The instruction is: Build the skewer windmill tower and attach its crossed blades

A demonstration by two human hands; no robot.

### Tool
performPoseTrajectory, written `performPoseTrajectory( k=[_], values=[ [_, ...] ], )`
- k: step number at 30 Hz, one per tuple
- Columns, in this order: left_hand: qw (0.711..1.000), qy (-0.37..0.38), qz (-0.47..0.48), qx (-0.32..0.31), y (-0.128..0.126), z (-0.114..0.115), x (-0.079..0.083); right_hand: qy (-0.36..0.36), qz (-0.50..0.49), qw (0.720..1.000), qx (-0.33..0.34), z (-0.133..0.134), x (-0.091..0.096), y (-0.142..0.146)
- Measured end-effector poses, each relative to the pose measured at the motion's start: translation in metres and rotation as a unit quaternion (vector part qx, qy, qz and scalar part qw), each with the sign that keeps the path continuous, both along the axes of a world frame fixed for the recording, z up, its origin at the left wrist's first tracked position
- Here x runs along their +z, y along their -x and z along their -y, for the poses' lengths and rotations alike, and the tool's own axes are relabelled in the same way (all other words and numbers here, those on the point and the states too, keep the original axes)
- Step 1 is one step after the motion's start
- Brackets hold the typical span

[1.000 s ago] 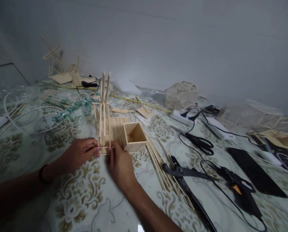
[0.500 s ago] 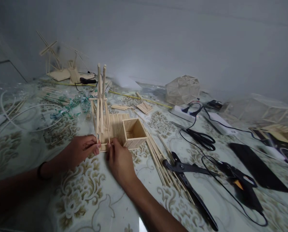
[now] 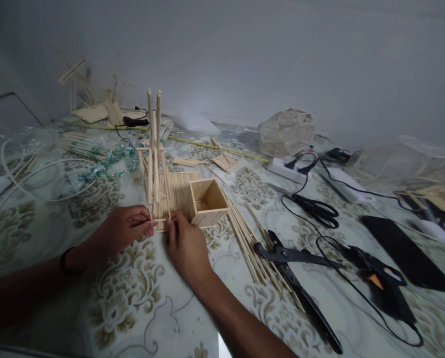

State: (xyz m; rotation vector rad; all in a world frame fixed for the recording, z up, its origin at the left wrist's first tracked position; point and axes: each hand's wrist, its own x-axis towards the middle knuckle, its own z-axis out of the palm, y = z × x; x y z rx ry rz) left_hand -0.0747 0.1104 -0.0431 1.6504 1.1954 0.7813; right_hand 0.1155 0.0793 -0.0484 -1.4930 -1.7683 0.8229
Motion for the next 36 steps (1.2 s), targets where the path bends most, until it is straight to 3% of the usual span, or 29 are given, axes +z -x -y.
performPoseTrajectory(
  k=[19, 36],
  values=[
    [0.998, -0.033, -0.045, -0.007, 0.0017, -0.0002, -0.0001, 0.010, -0.013, 1.000, 0.001, -0.0020, -0.0018, -0.0023],
    [1.000, -0.003, -0.001, 0.018, -0.0021, -0.0006, 0.0069, -0.004, -0.018, 1.000, 0.003, 0.0001, -0.0026, -0.0030]
  ],
)
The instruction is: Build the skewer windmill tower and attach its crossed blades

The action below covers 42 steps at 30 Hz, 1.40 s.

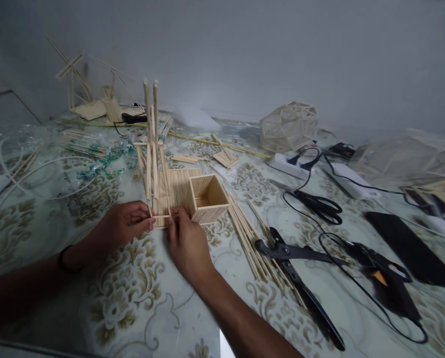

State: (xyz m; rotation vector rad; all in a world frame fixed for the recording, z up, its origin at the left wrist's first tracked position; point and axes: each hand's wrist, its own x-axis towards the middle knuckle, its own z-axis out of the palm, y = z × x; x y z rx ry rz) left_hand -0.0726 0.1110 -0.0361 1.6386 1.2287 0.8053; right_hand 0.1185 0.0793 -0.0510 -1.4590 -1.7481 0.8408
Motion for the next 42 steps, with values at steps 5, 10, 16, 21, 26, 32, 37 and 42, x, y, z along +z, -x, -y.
performPoseTrajectory(
  k=[5, 10, 16, 21, 26, 32, 37, 42],
  values=[
    [1.000, 0.005, -0.011, -0.002, -0.0006, -0.0001, 0.0038, 0.007, 0.021, 1.000, -0.005, -0.0014, 0.0018, 0.0014],
    [0.999, -0.014, -0.036, -0.017, 0.0016, -0.0008, 0.0017, 0.018, 0.063, 0.998, -0.008, -0.0025, 0.0034, 0.0032],
    [0.999, -0.012, -0.037, -0.026, 0.0021, -0.0018, 0.0021, 0.028, 0.091, 0.995, -0.007, -0.0023, 0.0045, 0.0021],
    [1.000, -0.005, -0.022, -0.020, 0.0015, -0.0015, 0.0023, 0.015, 0.063, 0.998, 0.002, -0.0023, 0.0039, 0.0005],
    [1.000, -0.006, -0.010, -0.016, 0.0030, -0.0024, 0.0003, 0.005, 0.049, 0.999, 0.006, -0.0011, 0.0023, 0.0009],
    [1.000, -0.006, -0.017, -0.020, 0.0048, -0.0021, -0.0017, 0.008, 0.045, 0.999, 0.001, -0.0006, 0.0037, 0.0015],
    [0.999, -0.020, -0.030, -0.021, 0.0042, -0.0014, -0.0017, 0.007, 0.043, 0.999, 0.001, -0.0008, 0.0043, 0.0017],
    [0.999, -0.020, -0.037, -0.024, 0.0049, -0.0021, -0.0026, 0.000, 0.043, 0.999, -0.001, -0.0009, 0.0034, 0.0023]
  ],
)
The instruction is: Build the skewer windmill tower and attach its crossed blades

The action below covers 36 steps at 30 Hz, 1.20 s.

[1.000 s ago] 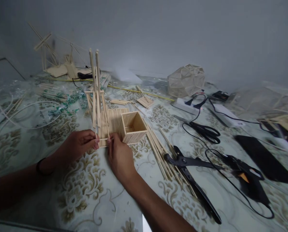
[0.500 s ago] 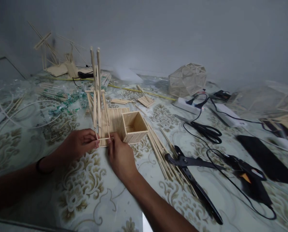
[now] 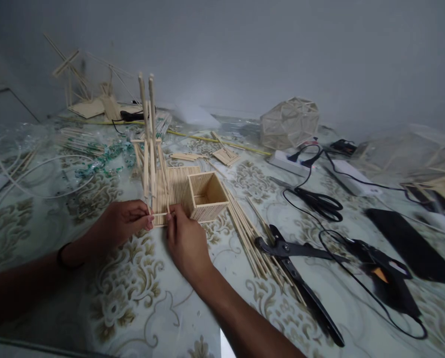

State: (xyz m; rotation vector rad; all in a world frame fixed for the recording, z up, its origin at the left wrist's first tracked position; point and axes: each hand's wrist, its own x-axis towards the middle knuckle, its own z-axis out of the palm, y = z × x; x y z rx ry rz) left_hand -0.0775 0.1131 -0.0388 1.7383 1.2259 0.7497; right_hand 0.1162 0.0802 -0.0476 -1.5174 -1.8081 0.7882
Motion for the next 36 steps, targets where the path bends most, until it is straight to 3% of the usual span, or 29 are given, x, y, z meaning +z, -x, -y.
performPoseTrajectory(
  k=[19, 36],
  values=[
    [1.000, 0.012, 0.020, 0.010, -0.0023, 0.0016, 0.0013, 0.005, -0.049, 0.999, 0.007, 0.0017, 0.0011, -0.0022],
    [0.999, 0.032, 0.036, 0.009, -0.0033, 0.0020, 0.0018, -0.004, -0.028, 1.000, 0.001, 0.0010, -0.0004, -0.0022]
  ],
)
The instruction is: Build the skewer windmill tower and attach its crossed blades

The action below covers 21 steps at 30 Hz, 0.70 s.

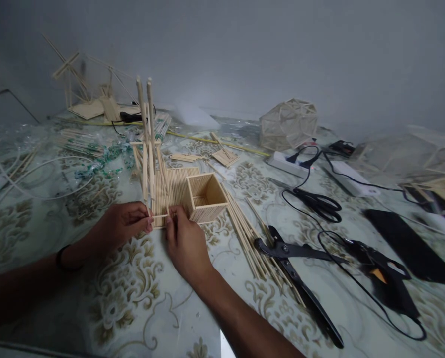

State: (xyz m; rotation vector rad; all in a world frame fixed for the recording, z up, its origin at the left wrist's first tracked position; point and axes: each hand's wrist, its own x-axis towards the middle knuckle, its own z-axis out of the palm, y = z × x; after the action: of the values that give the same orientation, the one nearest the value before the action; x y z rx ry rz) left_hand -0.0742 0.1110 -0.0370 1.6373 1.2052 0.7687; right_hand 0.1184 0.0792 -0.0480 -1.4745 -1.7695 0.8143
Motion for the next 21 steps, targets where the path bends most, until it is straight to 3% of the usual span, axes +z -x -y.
performPoseTrajectory(
  k=[4, 7, 10, 13, 17, 21],
  values=[
    [1.000, -0.008, -0.016, -0.009, 0.001, -0.001, -0.002, 0.005, -0.004, 1.000, 0.003, -0.001, 0.000, 0.000],
    [0.992, -0.114, -0.041, 0.028, 0.002, 0.001, -0.001, 0.002, -0.005, 1.000, 0.003, -0.001, 0.000, 0.001],
    [0.953, -0.280, -0.113, 0.033, 0.002, 0.004, 0.002, 0.003, -0.009, 1.000, 0.009, 0.000, 0.001, 0.000],
    [0.900, -0.377, -0.218, -0.028, 0.001, 0.007, 0.004, 0.007, -0.008, 1.000, 0.012, 0.000, 0.000, 0.000],
    [0.849, -0.446, -0.278, -0.055, -0.005, 0.008, 0.005, 0.006, 0.012, 1.000, -0.003, 0.000, 0.001, 0.001],
    [0.840, -0.467, -0.272, -0.041, -0.008, 0.005, -0.001, 0.012, 0.021, 1.000, -0.003, 0.000, 0.003, 0.002]
  ],
)
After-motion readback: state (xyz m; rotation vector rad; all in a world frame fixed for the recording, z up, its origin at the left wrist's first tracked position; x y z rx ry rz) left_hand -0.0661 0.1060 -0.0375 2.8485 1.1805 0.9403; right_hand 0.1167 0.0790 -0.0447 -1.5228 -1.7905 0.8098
